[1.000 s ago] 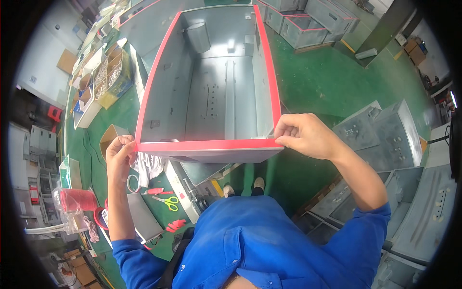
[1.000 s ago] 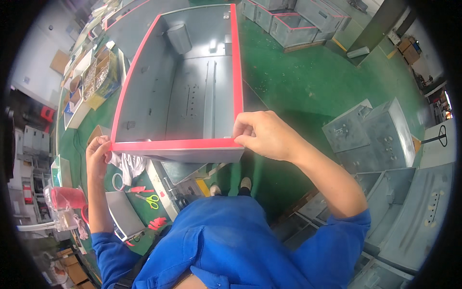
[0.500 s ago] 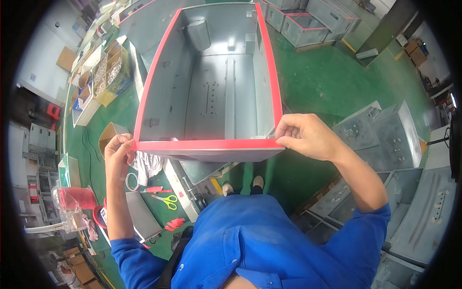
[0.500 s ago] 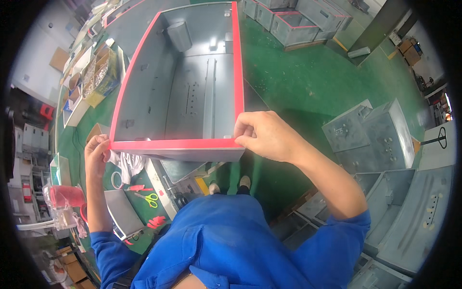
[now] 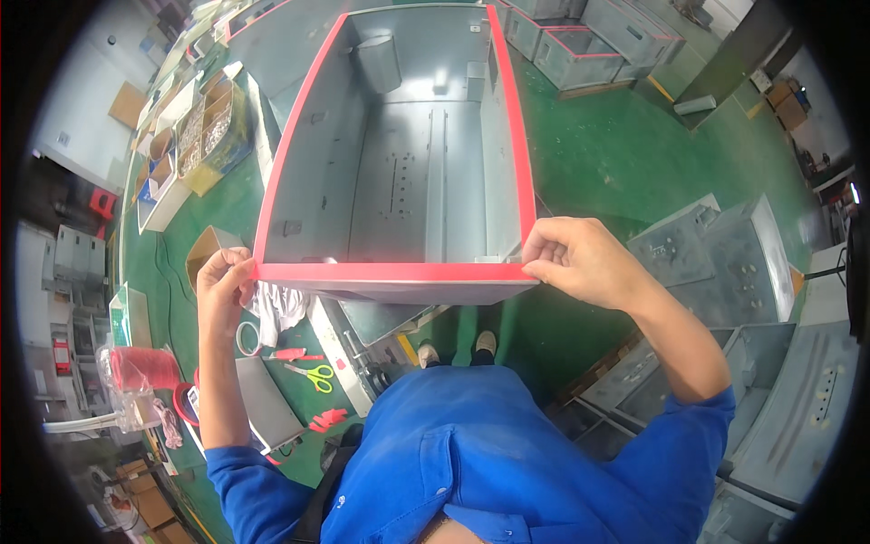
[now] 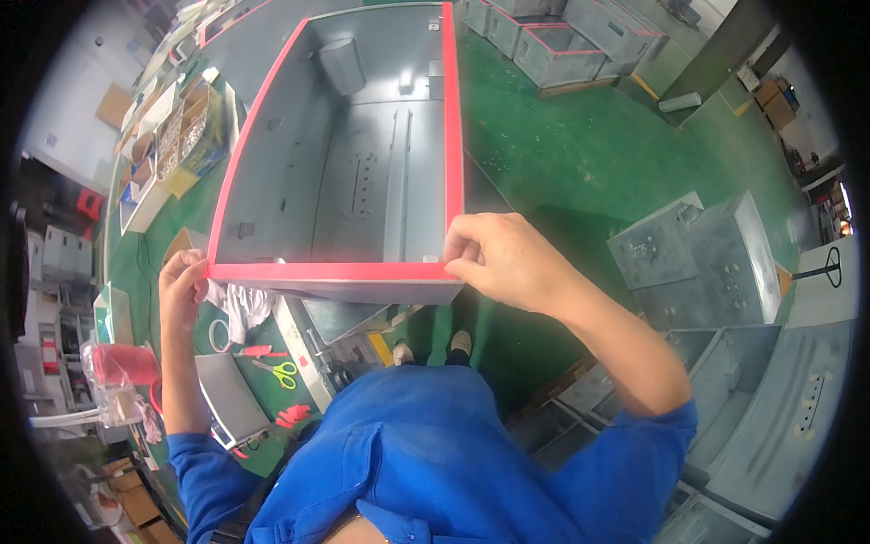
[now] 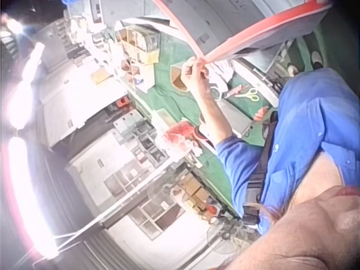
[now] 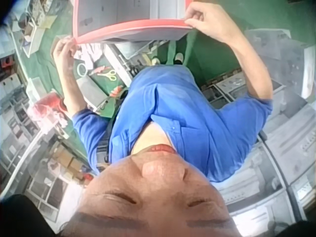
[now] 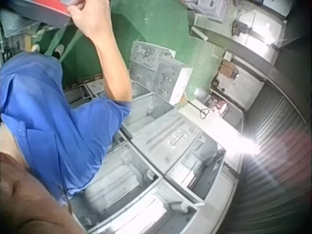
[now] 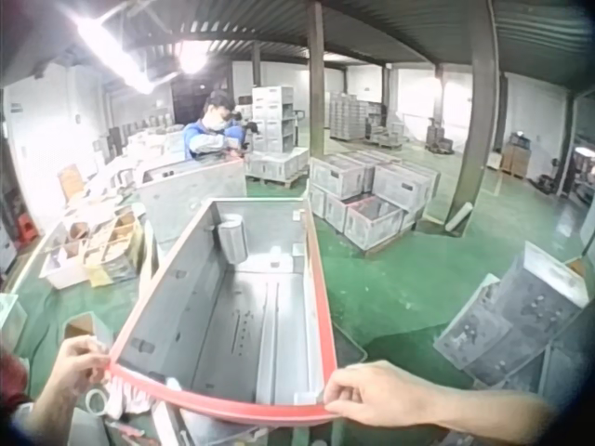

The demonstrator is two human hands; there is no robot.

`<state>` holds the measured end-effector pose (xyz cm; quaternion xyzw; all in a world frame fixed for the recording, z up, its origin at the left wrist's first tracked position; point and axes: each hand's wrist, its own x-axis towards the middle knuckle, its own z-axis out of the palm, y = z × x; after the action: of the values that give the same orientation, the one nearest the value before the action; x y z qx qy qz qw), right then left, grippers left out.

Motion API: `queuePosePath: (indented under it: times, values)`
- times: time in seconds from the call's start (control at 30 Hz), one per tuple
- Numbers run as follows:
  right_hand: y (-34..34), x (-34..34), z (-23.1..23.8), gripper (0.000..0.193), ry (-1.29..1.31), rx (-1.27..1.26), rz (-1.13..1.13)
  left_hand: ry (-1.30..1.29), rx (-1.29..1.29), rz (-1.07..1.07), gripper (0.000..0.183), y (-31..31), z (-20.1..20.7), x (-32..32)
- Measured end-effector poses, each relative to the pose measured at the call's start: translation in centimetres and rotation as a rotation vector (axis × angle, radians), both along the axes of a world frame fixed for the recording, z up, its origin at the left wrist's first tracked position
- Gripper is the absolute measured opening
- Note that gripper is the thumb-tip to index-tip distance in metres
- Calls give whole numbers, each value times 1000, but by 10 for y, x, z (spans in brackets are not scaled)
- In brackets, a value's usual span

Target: The recorder applies red adhesive tape and trims edges on a metal fabrication box.

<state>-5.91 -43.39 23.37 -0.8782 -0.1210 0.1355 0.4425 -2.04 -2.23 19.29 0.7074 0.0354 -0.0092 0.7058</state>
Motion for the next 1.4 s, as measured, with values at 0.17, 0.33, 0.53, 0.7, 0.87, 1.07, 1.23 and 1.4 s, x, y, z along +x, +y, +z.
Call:
queuePosePath:
  times: [0.17,0.33,0.53,0.7,0.87,1.07,1.23,1.4]
  values:
    - [0,0,1,8,-36,-68,-27,8,14,15,11,2,-1,1]
    - [-10,-1,-13,10,119,116,-173,11,8,20,13,1,-2,2]
    - [-10,-15,-29,12,206,494,-326,5,0,9,13,1,-1,2]
    - [-4,-23,-40,18,163,615,-349,7,8,17,14,1,-2,1]
    - [-4,-27,-45,22,179,705,-353,6,4,1,15,-1,-2,2]
    - [-5,-27,-50,22,239,808,-381,2,-3,15,13,-3,-3,3]
    - [2,-28,-43,21,250,760,-379,58,94,76,7,6,-4,-1]
    - [13,-32,-43,30,-32,522,-460,83,21,-48,17,7,4,4]
